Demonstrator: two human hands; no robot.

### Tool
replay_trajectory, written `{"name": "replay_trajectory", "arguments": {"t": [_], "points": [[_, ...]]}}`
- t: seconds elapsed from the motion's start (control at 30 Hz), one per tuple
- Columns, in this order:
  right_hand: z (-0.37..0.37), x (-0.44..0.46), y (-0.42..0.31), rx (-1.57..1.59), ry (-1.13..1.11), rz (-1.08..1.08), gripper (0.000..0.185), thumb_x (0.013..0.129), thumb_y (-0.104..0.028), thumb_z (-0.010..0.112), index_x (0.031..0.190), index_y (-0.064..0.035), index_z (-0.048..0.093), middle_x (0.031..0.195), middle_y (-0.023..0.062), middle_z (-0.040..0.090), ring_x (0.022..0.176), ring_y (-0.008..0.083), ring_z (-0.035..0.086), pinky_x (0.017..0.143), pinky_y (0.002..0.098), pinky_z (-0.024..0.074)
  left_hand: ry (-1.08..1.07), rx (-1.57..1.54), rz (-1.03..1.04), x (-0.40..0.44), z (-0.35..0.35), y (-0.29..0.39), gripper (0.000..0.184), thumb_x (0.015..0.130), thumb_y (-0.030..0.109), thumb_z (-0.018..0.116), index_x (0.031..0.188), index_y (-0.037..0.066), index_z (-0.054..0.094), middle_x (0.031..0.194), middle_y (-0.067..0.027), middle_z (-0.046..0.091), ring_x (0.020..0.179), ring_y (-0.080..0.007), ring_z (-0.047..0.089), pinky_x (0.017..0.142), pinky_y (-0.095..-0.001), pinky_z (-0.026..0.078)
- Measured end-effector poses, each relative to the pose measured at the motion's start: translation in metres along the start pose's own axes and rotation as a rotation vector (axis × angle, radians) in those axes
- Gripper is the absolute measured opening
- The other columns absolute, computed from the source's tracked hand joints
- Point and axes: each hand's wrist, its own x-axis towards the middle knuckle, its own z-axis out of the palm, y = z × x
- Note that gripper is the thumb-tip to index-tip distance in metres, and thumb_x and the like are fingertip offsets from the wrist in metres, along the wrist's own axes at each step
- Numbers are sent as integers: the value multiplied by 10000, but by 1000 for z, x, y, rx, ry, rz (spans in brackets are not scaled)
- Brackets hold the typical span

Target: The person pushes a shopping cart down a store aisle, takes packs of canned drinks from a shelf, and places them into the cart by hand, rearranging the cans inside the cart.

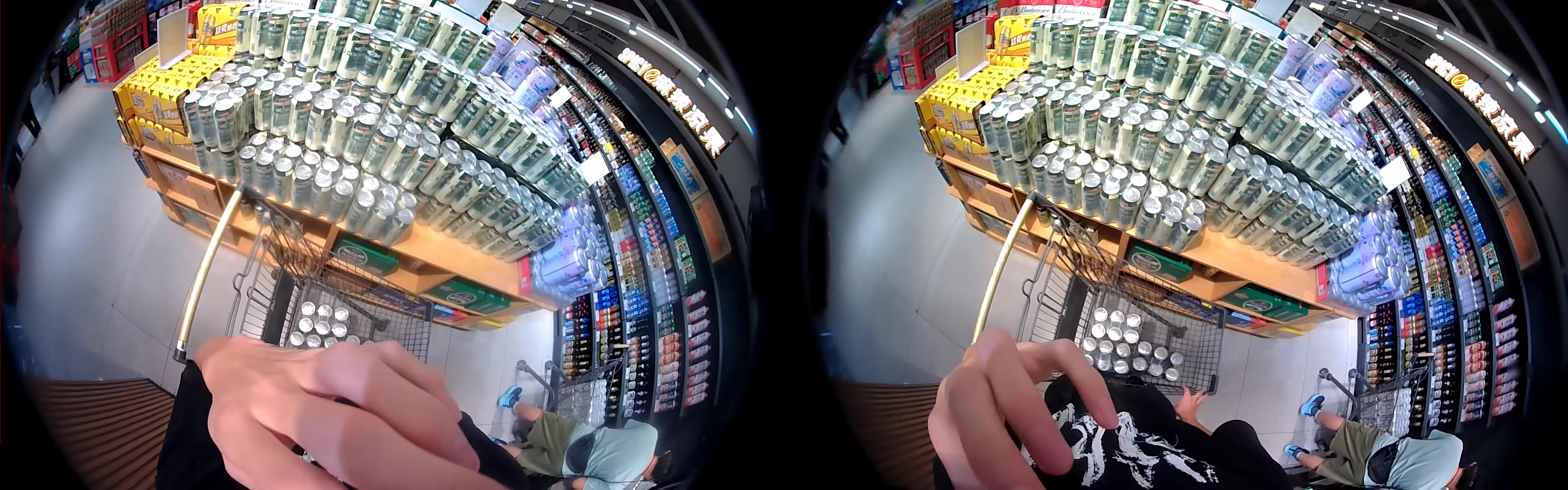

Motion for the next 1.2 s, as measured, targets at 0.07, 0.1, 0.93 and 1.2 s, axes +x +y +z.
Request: {"name": "replay_trajectory", "arguments": {"t": [0.07,0.1,0.93,1.2], "points": [[1,2,-3,32,-73,-35,592,570,-214,808,1136,-260,639,1407,329,256,1329,530,157,1087,553,205,-12,-55,179,0,-3,-6,15,878,111,614,871,115,601,912,-7,597,856,-124,542,687,-385,511],[1,5,-4,56,-120,-65,594,570,-215,808,1138,-258,638,1406,330,256,1325,532,167,1087,550,211,-56,-108,351,6,-7,-25,53,854,142,652,895,164,628,940,-22,630,867,-133,530,727,-333,489],[4,6,-33,26,-178,-233,420,674,-64,629,1082,-98,534,1213,220,454,1081,467,441,930,501,394,-155,-29,97,-29,-50,53,56,899,106,593,844,102,583,898,33,569,940,-136,537,684,-436,507],[3,20,-47,61,-246,-282,385,655,-41,634,1026,-103,550,1119,194,506,1040,416,500,873,468,455,-244,102,279,-30,-66,34,221,853,323,655,986,169,568,958,-43,587,939,-198,484,712,-439,451]]}}
